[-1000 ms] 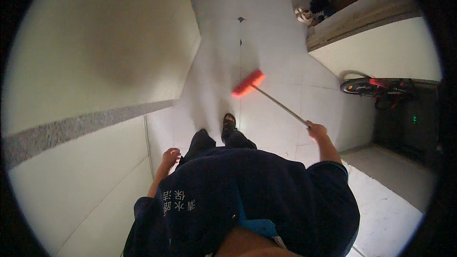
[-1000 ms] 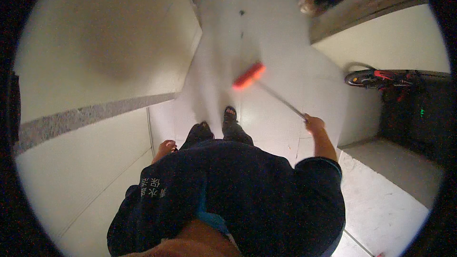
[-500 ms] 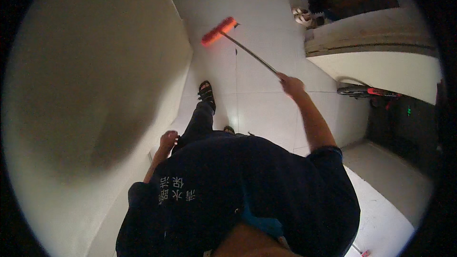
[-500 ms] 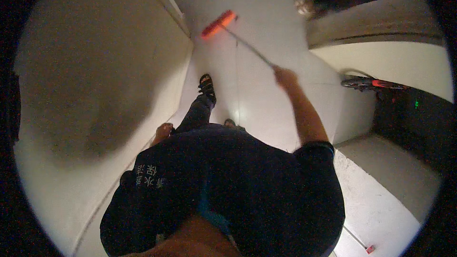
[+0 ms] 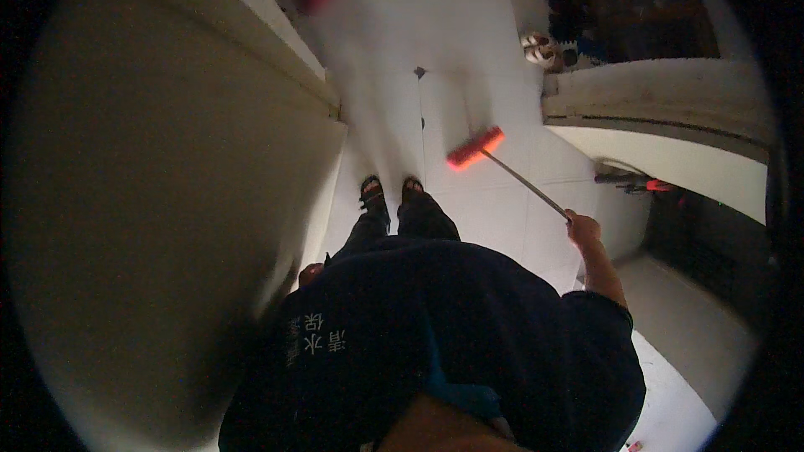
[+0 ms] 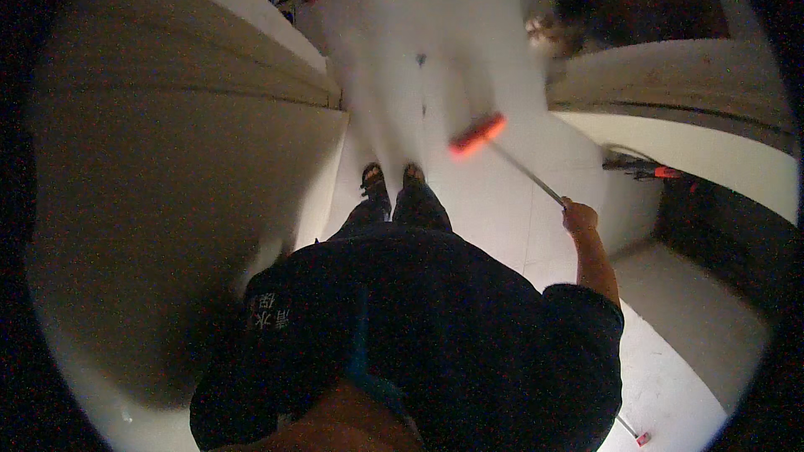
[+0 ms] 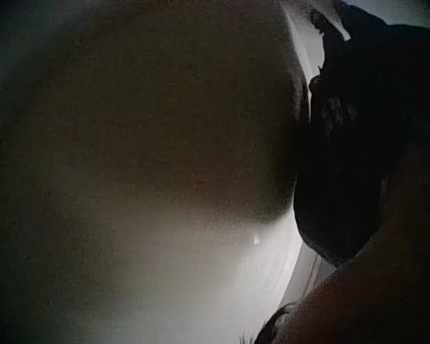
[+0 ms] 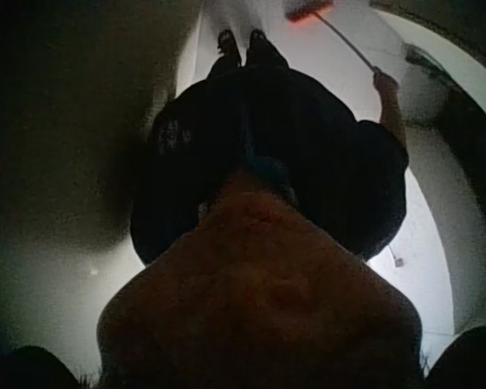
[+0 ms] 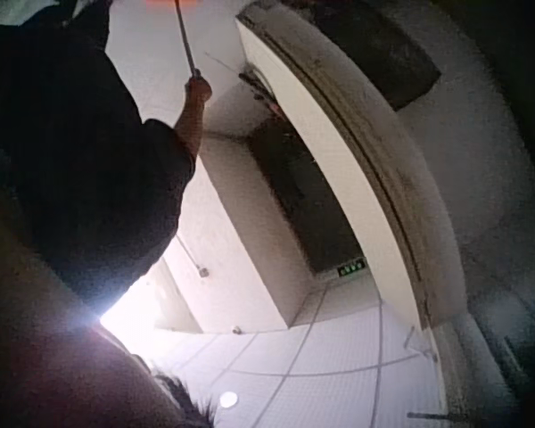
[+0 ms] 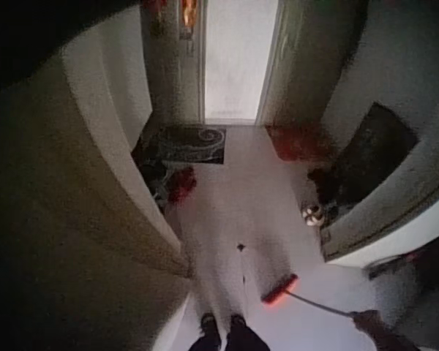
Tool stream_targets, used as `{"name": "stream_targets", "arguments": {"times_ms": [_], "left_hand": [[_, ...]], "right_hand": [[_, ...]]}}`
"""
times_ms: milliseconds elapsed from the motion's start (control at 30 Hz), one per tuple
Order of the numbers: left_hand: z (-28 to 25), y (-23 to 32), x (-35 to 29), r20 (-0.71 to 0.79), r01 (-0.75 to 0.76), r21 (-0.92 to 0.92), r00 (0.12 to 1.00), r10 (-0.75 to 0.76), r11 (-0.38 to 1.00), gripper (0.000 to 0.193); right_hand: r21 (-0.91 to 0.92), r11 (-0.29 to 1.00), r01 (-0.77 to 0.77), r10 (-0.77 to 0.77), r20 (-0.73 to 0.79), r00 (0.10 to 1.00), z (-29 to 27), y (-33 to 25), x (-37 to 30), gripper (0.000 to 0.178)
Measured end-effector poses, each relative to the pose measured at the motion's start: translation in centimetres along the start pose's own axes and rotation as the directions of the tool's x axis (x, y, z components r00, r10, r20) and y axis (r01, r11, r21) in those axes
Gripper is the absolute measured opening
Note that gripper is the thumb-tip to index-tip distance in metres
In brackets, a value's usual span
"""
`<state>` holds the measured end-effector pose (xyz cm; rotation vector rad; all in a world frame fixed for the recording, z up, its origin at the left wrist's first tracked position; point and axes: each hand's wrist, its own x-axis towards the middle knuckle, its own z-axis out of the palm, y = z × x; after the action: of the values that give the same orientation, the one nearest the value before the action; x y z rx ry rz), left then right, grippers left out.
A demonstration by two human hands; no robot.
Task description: The person sweeps a tiled floor in a stairwell and hallway using a broom. They move around obstacles such as a bicycle and a mop, sweeping debris from the floor surface. The person navigates the space, sweeping near walls, doorways, and a staircase.
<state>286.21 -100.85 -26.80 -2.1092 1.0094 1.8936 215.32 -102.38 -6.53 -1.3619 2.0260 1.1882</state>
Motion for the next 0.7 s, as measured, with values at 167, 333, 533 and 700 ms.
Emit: {"name": "stream_targets", "arguments": {"times_ms": [167, 333, 533, 700], "left_hand": [[-0.2, 7.6, 0.9, -0.044, 0.073, -0.219, 0.995, -0.085, 0.973, 0.029], [1.1, 16.6, 3.1, -0.082, 0.102, -0.413, 0.985, -0.149, 0.905, 0.03], [2.4, 44.5, 5.0, -0.094, -0.245, -0.068, 0.967, 0.238, 0.967, 0.037], [1.5, 76.8, 0.1, -0.043, -0.796, -0.34, 0.545, 0.837, 0.501, 0.03]], "right_hand": [[-0.065, 0.998, -0.022, 0.006, -0.228, 0.974, -10.1, 3.1, 2.7, 0.046], [0.106, 0.953, 0.282, -0.213, -0.427, 0.879, -18.5, 0.0, 14.1, 0.039], [0.283, 0.743, 0.606, -0.475, -0.414, 0.776, -32.5, -18.9, 34.0, 0.032], [0.169, 0.722, 0.671, -0.53, -0.488, 0.693, -35.6, -22.9, 41.9, 0.034]]}}
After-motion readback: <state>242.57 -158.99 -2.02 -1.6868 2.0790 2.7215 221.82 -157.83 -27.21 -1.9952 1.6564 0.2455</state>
